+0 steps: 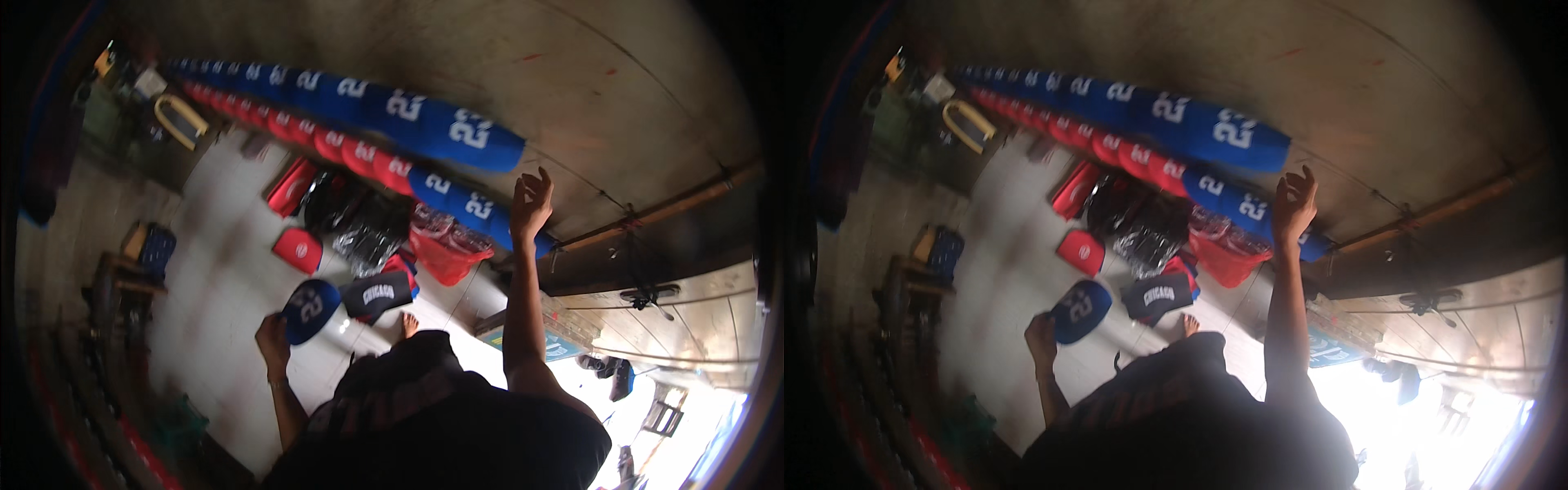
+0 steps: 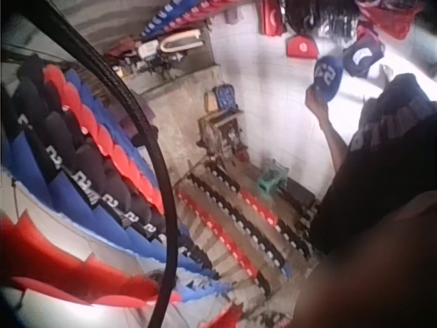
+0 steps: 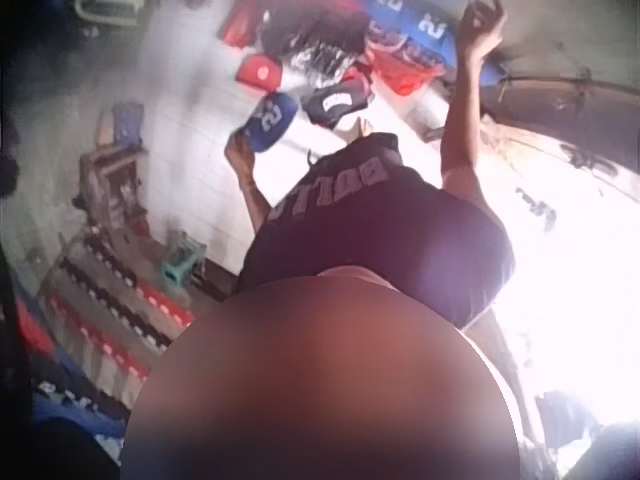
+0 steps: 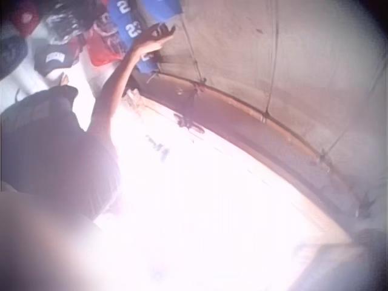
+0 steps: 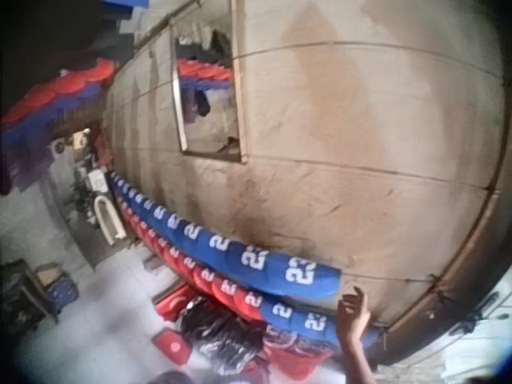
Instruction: The person repeatedly picks up red and blue baseball caps from a table and floor, then places them onto wall-mounted shelves. The person handles the caps one at a time, alternating between colors and positions on the shelves.
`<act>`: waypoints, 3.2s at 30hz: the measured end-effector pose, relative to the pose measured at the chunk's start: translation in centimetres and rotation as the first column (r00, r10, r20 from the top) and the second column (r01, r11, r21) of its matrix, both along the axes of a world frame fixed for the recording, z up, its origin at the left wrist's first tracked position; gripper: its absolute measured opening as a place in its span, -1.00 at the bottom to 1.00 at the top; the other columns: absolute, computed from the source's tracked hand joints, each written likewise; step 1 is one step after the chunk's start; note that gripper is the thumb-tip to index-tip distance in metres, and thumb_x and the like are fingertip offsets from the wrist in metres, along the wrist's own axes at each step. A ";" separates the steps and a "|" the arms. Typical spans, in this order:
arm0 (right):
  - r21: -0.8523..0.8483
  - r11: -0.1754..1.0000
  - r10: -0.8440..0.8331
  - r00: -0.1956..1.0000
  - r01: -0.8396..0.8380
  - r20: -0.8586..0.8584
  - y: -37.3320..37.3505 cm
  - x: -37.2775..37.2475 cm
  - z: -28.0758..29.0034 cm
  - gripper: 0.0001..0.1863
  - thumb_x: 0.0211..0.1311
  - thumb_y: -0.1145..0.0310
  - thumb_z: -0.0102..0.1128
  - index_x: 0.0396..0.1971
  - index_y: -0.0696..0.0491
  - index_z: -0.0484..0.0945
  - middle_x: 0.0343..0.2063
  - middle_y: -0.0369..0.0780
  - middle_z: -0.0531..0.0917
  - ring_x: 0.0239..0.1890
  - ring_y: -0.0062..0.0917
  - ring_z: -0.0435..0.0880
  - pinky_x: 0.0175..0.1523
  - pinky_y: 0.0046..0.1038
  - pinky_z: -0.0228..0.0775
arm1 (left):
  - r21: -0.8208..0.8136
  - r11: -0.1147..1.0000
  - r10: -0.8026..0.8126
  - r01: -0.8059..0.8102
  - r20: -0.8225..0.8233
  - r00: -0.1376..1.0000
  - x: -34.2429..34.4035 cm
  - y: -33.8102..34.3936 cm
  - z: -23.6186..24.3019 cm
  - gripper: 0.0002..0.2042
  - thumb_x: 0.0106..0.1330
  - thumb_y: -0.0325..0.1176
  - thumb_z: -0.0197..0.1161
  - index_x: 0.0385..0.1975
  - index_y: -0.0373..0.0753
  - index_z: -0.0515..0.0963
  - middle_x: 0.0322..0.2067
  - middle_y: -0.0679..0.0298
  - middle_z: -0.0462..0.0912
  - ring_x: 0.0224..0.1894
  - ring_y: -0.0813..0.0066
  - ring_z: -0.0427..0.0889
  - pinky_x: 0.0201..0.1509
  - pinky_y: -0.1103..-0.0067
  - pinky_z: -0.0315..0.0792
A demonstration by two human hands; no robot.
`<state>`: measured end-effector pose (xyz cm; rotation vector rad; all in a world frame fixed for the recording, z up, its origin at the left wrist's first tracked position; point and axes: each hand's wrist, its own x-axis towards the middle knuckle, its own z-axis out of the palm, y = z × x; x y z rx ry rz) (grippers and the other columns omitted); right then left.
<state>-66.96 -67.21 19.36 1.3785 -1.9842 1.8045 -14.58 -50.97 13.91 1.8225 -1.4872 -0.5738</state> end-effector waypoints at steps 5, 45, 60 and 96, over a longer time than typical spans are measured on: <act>0.438 0.541 0.635 0.690 -0.718 0.347 4.0 11.2 -15.4 -0.40 0.23 0.36 0.21 0.24 0.17 0.25 -0.28 -0.19 0.65 -0.10 -0.42 0.59 0.11 -0.40 0.37 | 0.078 0.983 -0.124 0.164 -0.366 0.922 -3.2 -3.3 4.1 -0.78 0.30 -0.47 0.20 -0.11 -0.42 0.53 -0.32 0.18 0.69 -0.30 0.59 0.60 -0.17 0.66 0.45; 0.151 0.988 0.023 0.996 -0.036 0.091 6.2 -13.6 4.7 -0.68 0.15 0.39 0.24 -0.07 0.14 0.58 -0.52 -0.13 0.66 -0.46 -0.63 0.56 -0.25 -0.51 0.41 | 0.070 0.932 -0.197 0.356 -0.726 0.659 -20.1 -3.8 -3.9 -0.81 0.38 -0.43 0.12 -0.10 -0.37 0.48 -0.31 0.17 0.65 -0.26 0.48 0.66 -0.17 0.61 0.55; -0.110 0.983 0.172 0.940 -0.145 0.294 8.0 -15.1 0.5 -0.51 0.19 0.49 0.24 0.14 0.18 0.40 -0.23 -0.18 0.67 -0.21 -0.58 0.66 -0.09 -0.50 0.49 | 0.100 0.758 -0.472 0.645 -0.598 0.647 -27.1 -6.6 -4.2 -0.77 0.40 -0.42 0.10 -0.06 -0.43 0.43 -0.24 0.08 0.63 -0.20 0.42 0.66 -0.10 0.56 0.56; 0.868 0.337 -0.237 -0.859 0.365 0.453 70.7 67.1 -32.5 -0.77 0.19 0.44 0.02 -0.33 0.29 0.58 -0.47 0.00 0.67 -0.52 -0.16 0.69 -0.50 -0.12 0.53 | 0.389 -0.911 -0.221 0.135 -0.183 -0.958 -25.9 35.4 -5.5 -0.59 0.30 -0.26 0.23 0.06 -0.37 0.42 -0.13 -0.05 0.64 -0.12 0.14 0.68 -0.07 0.40 0.54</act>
